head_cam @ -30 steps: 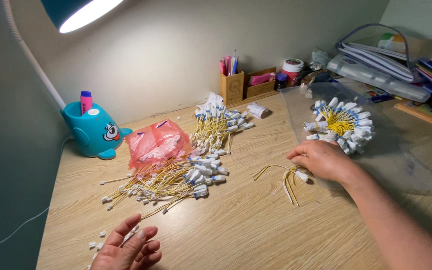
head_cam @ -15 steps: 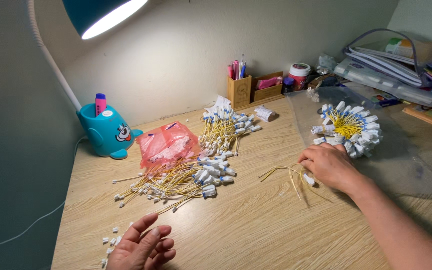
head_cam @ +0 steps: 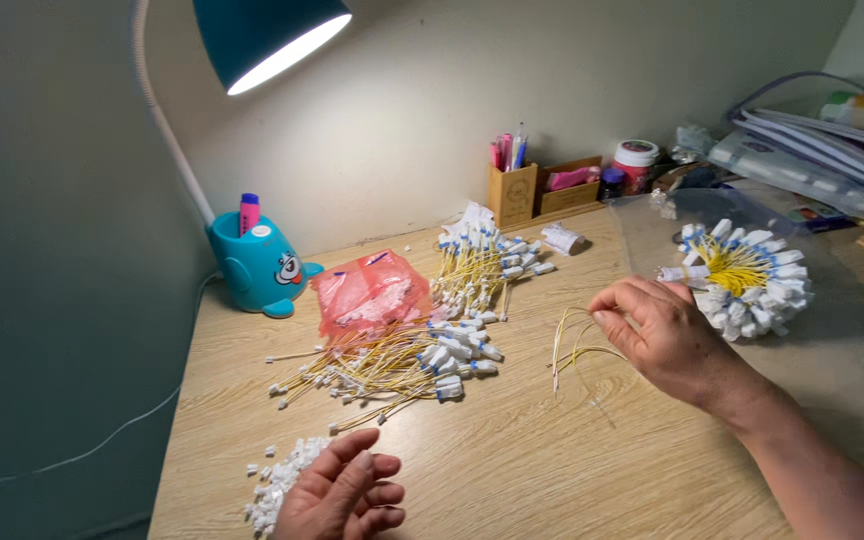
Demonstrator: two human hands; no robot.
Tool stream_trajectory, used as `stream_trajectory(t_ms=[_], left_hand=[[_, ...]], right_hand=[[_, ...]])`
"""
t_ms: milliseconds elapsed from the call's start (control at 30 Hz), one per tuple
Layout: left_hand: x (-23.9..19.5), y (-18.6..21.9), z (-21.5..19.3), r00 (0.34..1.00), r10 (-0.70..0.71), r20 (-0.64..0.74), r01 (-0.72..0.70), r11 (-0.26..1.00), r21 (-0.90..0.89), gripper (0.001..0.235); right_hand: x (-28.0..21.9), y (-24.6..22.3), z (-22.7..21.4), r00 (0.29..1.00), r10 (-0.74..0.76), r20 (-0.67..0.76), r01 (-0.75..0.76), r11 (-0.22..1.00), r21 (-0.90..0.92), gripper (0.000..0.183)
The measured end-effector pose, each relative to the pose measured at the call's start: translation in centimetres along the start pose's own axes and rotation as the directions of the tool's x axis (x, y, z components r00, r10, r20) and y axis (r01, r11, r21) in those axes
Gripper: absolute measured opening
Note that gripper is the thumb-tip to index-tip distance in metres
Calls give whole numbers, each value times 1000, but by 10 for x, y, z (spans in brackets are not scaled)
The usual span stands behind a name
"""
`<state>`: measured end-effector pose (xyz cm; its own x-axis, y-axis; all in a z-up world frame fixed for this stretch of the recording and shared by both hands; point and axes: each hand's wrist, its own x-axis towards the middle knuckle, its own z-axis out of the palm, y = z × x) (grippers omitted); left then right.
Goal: The person repeatedly picks up small white plastic connectors and yellow wires from a wooden desk. They insert the wire ends into the connectors by hand and place the assembled units onto a growing pile on the table.
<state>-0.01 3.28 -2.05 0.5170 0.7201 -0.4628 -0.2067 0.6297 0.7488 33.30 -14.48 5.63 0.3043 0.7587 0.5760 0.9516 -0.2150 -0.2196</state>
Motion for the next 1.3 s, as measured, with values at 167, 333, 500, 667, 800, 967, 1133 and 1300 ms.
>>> stream_trajectory(t_ms=[167, 333, 500, 667, 800, 967, 1133, 1300], left_hand=[[-6, -1, -2, 996, -14, 84, 12, 1000, 29, 34], [-8, 0, 1, 997, -33, 76, 30, 998, 48, 35], [-3, -4, -3, 992, -71, 103, 63, 995, 75, 36], [-8, -11, 7, 992, -10, 128, 6, 999, 35, 36], [-38, -3, 27, 984, 8, 176, -23, 996, 89, 45], [-50, 3, 20, 938, -29, 344, 0, 996, 84, 47], [-45, -1, 15, 916, -1, 402, -72, 983, 166, 26], [-44, 2, 13, 917, 80, 392, -221, 917, 331, 23]], right_hand=[[3, -5, 18, 978, 80, 195, -67, 995, -71, 12], [-6, 17, 17, 845, 376, 380, -296, 921, -252, 25], [-10, 28, 6, 901, 358, 246, -346, 934, -91, 18], [-7, -51, -12, 939, 200, 279, -272, 929, 251, 16], [-11, -113, 18, 972, -117, 205, -5, 859, 512, 11], [-11, -143, 53, 931, -317, 179, 118, 728, 676, 11], [-19, -119, 71, 888, -280, 365, -100, 656, 748, 15], [-28, -95, 85, 777, -251, 577, -527, 241, 815, 42]])
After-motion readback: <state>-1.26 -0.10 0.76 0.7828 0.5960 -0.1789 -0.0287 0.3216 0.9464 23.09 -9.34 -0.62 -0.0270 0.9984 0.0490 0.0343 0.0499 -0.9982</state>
